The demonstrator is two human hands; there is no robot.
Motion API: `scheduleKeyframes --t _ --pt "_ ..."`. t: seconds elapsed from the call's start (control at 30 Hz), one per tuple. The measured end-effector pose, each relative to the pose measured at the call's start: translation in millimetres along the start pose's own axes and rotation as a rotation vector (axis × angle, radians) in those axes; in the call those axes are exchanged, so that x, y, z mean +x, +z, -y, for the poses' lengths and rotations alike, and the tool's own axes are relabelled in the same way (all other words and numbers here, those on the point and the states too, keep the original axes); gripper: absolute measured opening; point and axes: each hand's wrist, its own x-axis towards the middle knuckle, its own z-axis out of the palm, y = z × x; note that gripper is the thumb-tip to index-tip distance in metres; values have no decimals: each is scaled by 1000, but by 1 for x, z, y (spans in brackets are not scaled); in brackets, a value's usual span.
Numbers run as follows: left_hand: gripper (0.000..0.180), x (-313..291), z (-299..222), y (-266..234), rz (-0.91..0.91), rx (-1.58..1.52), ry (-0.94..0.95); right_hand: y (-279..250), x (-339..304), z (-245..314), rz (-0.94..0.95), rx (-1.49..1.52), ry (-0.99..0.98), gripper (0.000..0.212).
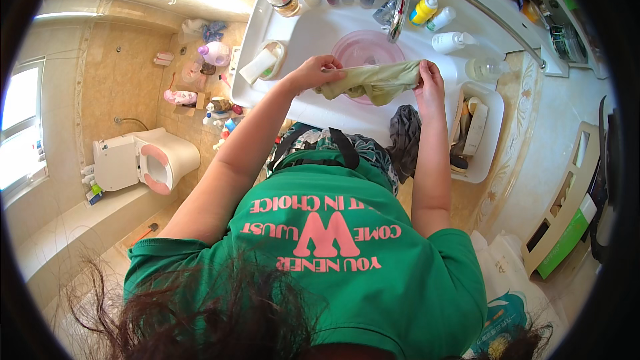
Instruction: The person is washing a cloth in a pink basin inside a bathroom sink, repeatedly scrubbing and wringing it by hand.
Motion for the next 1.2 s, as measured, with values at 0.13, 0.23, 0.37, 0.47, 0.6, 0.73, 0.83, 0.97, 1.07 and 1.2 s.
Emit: scheduleKeyframes --t 0.13,0.23,0.37,0.47,0.6,0.73,0.83,0.97,1.07,1.2 --pt "29 -3 -6 0 61 -480 -123 -3 3 -3 -46 27 9 20" --pt "25 -4 -12 1 68 -778 -162 -11 6 -8 -68 -172 -9 21" --pt "23 -3 -25 11 151 -912 -104 -8 12 -33 -89 -912 -491 29" --pt "22 3 -24 18 155 -831 -46 46 -10 -24 199 -799 -426 29" --pt "21 8 -27 24 88 -600 -16 55 -10 -41 349 -668 -295 25" --pt "22 9 -15 11 -273 -560 -35 57 -11 -16 117 -1030 -529 17" --pt "27 10 -13 4 -292 -523 1 44 -3 -18 8 -936 -507 18" --pt "29 20 -12 20 -252 -491 31 38 7 -22 -80 -949 -517 18" --pt "30 27 -3 25 -307 -272 15 17 31 -43 22 -1178 -415 16" --pt "31 24 8 17 -214 -243 -138 -7 59 -96 167 -1316 -572 30"
